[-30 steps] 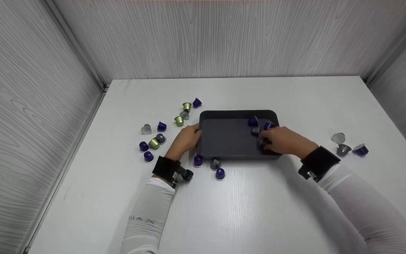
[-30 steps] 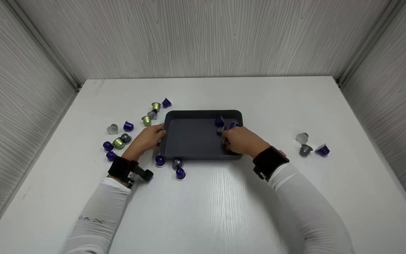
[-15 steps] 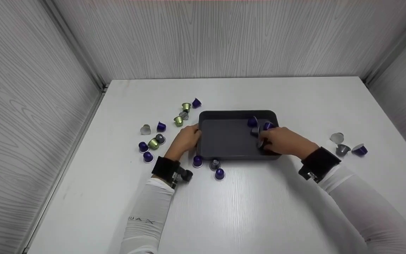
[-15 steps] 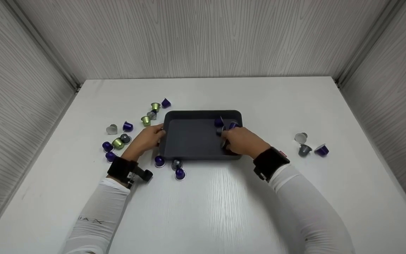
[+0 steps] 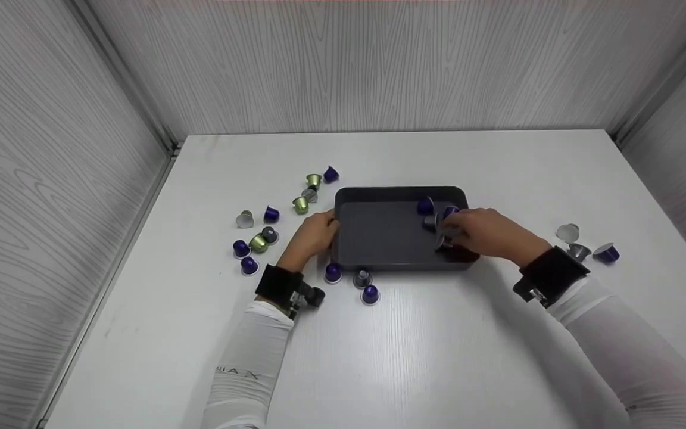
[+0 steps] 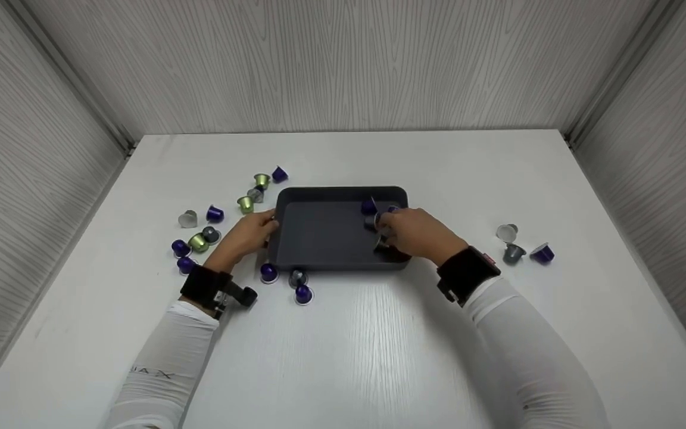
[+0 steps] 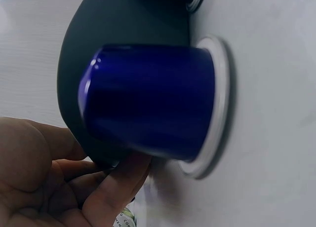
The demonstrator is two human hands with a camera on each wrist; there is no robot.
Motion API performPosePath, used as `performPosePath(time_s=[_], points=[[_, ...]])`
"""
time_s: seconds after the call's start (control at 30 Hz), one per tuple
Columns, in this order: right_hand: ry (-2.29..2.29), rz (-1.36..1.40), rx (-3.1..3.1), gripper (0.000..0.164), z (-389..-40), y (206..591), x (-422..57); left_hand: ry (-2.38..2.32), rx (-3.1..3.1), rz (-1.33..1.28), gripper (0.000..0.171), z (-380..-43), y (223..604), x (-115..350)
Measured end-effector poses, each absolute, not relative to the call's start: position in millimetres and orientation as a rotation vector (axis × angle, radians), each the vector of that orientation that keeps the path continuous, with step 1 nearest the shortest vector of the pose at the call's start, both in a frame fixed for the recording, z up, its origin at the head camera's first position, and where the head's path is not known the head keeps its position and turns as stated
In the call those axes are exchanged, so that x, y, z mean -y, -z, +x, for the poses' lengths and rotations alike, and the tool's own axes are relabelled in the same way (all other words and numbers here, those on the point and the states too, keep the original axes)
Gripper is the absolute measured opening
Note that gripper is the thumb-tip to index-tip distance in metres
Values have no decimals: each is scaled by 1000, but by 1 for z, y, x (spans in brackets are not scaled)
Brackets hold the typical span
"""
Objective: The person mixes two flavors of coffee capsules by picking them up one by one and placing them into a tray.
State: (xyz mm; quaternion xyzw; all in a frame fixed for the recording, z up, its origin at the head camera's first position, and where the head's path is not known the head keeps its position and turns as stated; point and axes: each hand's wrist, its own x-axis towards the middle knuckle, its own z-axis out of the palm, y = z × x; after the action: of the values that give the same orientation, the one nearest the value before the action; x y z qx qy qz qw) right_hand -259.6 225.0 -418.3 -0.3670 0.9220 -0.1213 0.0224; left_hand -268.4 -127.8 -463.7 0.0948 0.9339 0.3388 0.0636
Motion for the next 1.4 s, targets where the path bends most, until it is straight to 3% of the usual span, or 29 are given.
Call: performPosePath(time_s=[0.3, 0.9, 1.13, 1.4], points=[[364, -1226, -2941, 20, -260, 417, -231, -1015, -2821, 262, 41, -269, 464, 129], [318, -1217, -3140, 48, -260, 426, -277, -1028, -2833, 297, 41, -268, 464, 131], [270, -976, -3115, 62, -258, 426, -300, -1025, -2815, 256, 40, -267, 464, 130], [222, -843, -3088, 64, -258, 428, -328, -1021, -2831, 276, 40, -268, 465, 130]])
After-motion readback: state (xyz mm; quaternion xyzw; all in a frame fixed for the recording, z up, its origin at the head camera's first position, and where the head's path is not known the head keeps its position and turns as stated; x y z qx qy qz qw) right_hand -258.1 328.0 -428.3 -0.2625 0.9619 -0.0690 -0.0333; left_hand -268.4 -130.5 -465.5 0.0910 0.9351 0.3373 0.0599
